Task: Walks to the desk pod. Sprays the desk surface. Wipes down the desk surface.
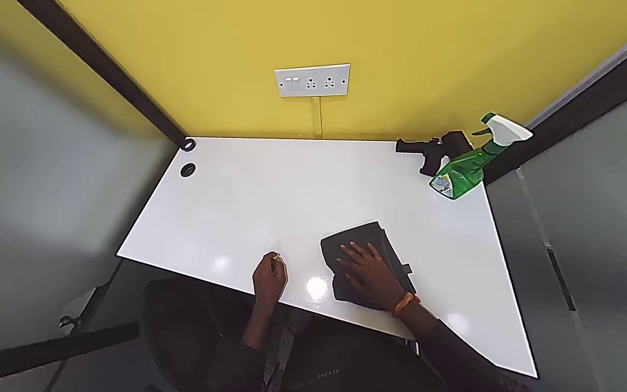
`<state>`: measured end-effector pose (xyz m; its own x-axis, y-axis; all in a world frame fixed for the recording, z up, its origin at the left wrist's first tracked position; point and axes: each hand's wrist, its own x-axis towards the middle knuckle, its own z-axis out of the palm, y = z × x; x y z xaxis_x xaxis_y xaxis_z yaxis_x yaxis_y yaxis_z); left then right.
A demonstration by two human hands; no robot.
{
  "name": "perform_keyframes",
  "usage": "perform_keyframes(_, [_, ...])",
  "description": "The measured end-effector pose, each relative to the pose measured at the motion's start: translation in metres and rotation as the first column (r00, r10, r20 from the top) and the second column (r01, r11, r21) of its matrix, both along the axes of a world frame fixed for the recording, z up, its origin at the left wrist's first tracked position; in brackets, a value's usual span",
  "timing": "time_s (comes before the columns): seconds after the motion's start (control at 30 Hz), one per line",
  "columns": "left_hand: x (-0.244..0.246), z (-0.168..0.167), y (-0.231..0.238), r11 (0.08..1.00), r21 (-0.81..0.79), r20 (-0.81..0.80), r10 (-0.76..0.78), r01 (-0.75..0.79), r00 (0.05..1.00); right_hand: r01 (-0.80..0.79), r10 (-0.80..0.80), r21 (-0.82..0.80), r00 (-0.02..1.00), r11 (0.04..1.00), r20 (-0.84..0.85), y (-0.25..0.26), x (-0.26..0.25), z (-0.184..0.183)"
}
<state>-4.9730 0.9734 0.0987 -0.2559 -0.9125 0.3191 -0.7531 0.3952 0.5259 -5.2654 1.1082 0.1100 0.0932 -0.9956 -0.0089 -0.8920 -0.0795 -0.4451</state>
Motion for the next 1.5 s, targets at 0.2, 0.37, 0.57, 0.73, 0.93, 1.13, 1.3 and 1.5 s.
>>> perform_keyframes(0.2, [-0.002, 0.0, 0.0, 0.998, -0.031, 0.022, 0.054, -0.053, 0.998, -0.008, 0.008, -0.018, 1.0, 1.0, -0.021, 0.012, -0.009, 0.0])
perform_keyframes(0.37, [-0.004, 0.001, 0.0, 0.996, -0.033, 0.045, 0.083, -0.081, 0.996, -0.024, 0.024, -0.015, 1.0, 1.0, -0.016, -0.027, -0.009, 0.003])
perform_keyframes(0.57, [-0.006, 0.002, 0.0, 0.993, -0.028, 0.058, 0.116, -0.115, 0.992, -0.068, 0.068, 0.029, 0.998, 0.997, -0.002, -0.051, -0.014, 0.005])
perform_keyframes(0.73, [-0.006, 0.001, 0.001, 0.993, -0.028, 0.071, 0.12, -0.119, 0.99, -0.089, 0.09, 0.024, 0.996, 0.996, -0.006, -0.028, -0.021, 0.002])
perform_keyframes(0.93, [-0.006, -0.002, 0.0, 0.991, -0.008, 0.062, 0.135, -0.134, 0.989, -0.065, 0.065, 0.025, 0.997, 0.998, -0.031, 0.014, -0.033, -0.002])
perform_keyframes(1.13, [-0.005, -0.001, -0.002, 0.991, -0.015, 0.06, 0.13, -0.129, 0.99, -0.042, 0.042, -0.006, 0.999, 0.999, -0.023, 0.018, -0.034, -0.003])
perform_keyframes(1.3, [-0.005, -0.002, -0.001, 0.991, -0.015, 0.041, 0.132, -0.131, 0.99, -0.051, 0.052, 0.009, 0.999, 0.999, -0.012, 0.013, -0.034, -0.001])
perform_keyframes(1.5, [-0.006, 0.001, -0.001, 0.989, -0.002, 0.064, 0.148, -0.148, 0.987, -0.066, 0.065, -0.026, 0.997, 0.997, -0.03, 0.014, -0.037, -0.003])
